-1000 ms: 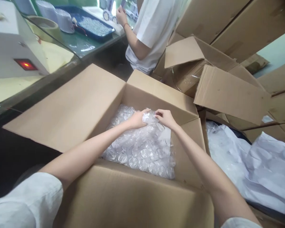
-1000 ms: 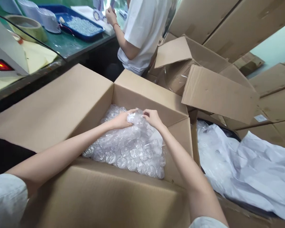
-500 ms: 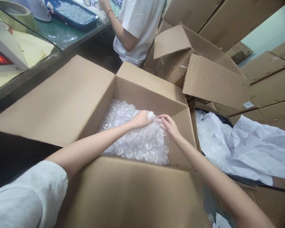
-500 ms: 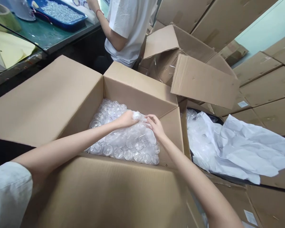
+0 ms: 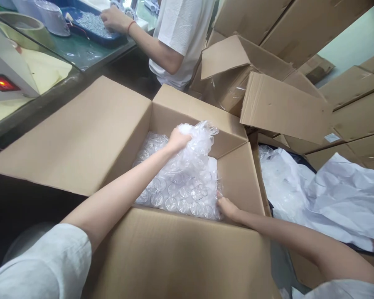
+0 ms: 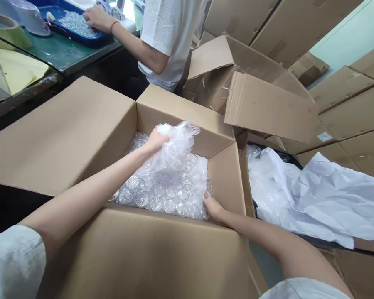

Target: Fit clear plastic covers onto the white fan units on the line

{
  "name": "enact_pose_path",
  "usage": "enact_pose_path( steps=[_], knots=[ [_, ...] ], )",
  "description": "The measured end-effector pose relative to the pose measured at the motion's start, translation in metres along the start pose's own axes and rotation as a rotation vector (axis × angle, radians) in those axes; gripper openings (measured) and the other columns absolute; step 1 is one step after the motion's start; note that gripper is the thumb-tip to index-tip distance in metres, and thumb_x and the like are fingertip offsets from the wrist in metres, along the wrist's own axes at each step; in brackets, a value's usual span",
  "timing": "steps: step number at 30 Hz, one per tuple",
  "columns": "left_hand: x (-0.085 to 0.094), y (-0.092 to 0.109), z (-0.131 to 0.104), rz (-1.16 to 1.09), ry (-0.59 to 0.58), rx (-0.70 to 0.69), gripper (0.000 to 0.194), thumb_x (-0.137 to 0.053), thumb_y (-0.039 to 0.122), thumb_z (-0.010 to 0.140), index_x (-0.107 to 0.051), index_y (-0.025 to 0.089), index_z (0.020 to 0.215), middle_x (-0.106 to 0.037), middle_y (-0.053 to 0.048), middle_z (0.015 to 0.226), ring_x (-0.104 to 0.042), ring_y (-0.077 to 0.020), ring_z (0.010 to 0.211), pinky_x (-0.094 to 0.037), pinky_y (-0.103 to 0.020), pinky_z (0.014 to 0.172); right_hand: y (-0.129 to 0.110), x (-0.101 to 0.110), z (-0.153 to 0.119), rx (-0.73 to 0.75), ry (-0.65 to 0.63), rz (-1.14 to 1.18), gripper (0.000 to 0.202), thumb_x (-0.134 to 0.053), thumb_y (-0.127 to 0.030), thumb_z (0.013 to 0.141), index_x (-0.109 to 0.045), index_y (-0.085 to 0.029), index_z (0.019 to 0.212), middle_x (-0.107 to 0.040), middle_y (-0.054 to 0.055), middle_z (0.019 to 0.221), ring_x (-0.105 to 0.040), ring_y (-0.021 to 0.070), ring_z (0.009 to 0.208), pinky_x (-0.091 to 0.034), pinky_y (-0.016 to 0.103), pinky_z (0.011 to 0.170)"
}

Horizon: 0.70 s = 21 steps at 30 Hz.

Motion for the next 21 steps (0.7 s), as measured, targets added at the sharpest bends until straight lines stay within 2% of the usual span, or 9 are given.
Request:
enact_pose_path(
  steps=[2, 5, 9, 12, 15, 17, 19, 21],
  knots=[
    [0.006, -0.001, -0.002, -0.005, 0.008, 0.026, 0.010, -0.056, 0.010, 0.065, -0.060, 0.013, 0.073, -0.069, -0.006, 0.084, -0.064, -0.0179, 0.080, -0.050, -0.024, 0.069, 0.002, 0.004, 0.005, -0.016, 0.001, -0.019, 0.022, -0.060, -0.031, 0.095, -0.062, -0.014, 0.109, -0.064, 0.007, 0.109, -0.064, 0.0196, 0.092, -0.056, 0.038, 0.081],
    [0.004, -0.006, -0.006, 0.004, -0.014, 0.044, 0.009, -0.055, 0.010, 0.065, -0.060, 0.013, 0.072, -0.069, -0.006, 0.083, -0.064, -0.0182, 0.078, -0.050, -0.025, 0.068, 0.004, 0.012, 0.009, -0.027, 0.031, -0.034, 0.021, -0.060, -0.030, 0.095, -0.063, -0.013, 0.107, -0.065, 0.006, 0.105, -0.064, 0.0195, 0.091, -0.055, 0.038, 0.080],
    [-0.003, -0.013, -0.014, 0.053, -0.129, 0.010, 0.011, -0.052, 0.009, 0.065, -0.060, 0.012, 0.072, -0.068, -0.005, 0.078, -0.064, -0.0181, 0.076, -0.050, -0.025, 0.067, 0.004, 0.032, 0.007, 0.008, 0.103, 0.004, 0.020, -0.061, -0.031, 0.094, -0.064, -0.013, 0.103, -0.065, 0.005, 0.102, -0.064, 0.0185, 0.087, -0.055, 0.036, 0.077],
    [-0.010, -0.017, -0.025, 0.111, -0.254, -0.045, 0.016, -0.053, 0.007, 0.065, -0.064, 0.012, 0.077, -0.070, -0.006, 0.084, -0.065, -0.0197, 0.083, -0.051, -0.027, 0.074, -0.004, 0.058, 0.000, 0.080, 0.159, 0.067, 0.019, -0.061, -0.031, 0.094, -0.064, -0.013, 0.096, -0.065, 0.003, 0.093, -0.063, 0.0159, 0.079, -0.054, 0.033, 0.073],
    [-0.029, -0.020, -0.042, 0.163, -0.401, -0.089, 0.032, -0.061, 0.005, 0.059, -0.067, 0.014, 0.090, -0.072, -0.007, 0.099, -0.065, -0.0211, 0.096, -0.050, -0.028, 0.086, -0.023, 0.091, -0.011, 0.181, 0.222, 0.157, 0.019, -0.064, -0.030, 0.092, -0.062, -0.013, 0.083, -0.062, 0.000, 0.080, -0.061, 0.0143, 0.072, -0.052, 0.031, 0.070],
    [-0.050, -0.021, -0.054, 0.187, -0.509, -0.099, 0.037, -0.068, 0.006, 0.055, -0.069, 0.015, 0.091, -0.073, -0.006, 0.099, -0.066, -0.0214, 0.095, -0.051, -0.028, 0.085, -0.040, 0.113, -0.016, 0.248, 0.275, 0.242, 0.021, -0.068, -0.029, 0.086, -0.060, -0.014, 0.074, -0.060, -0.002, 0.073, -0.060, 0.0154, 0.072, -0.051, 0.031, 0.071],
    [-0.068, -0.021, -0.062, 0.210, -0.584, -0.101, 0.026, -0.070, 0.009, 0.055, -0.069, 0.015, 0.081, -0.074, -0.005, 0.090, -0.067, -0.0218, 0.088, -0.052, -0.028, 0.079, -0.054, 0.129, -0.019, 0.295, 0.330, 0.347, 0.019, -0.070, -0.029, 0.081, -0.059, -0.015, 0.074, -0.061, -0.002, 0.072, -0.062, 0.0175, 0.075, -0.050, 0.029, 0.071],
    [-0.076, -0.021, -0.064, 0.231, -0.591, -0.104, 0.010, -0.069, 0.014, 0.061, -0.068, 0.015, 0.071, -0.073, -0.005, 0.080, -0.068, -0.0228, 0.083, -0.052, -0.028, 0.074, -0.061, 0.133, -0.020, 0.304, 0.374, 0.459, 0.013, -0.063, -0.030, 0.084, -0.060, -0.017, 0.085, -0.064, -0.001, 0.078, -0.063, 0.0186, 0.078, -0.051, 0.027, 0.070]
  ],
)
Point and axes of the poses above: each hand's wrist, its own z-axis towards the middle knuckle, its own x-axis out of the back of the hand, y = z × x, the point moved 3 cm from there along z, towards the middle knuckle
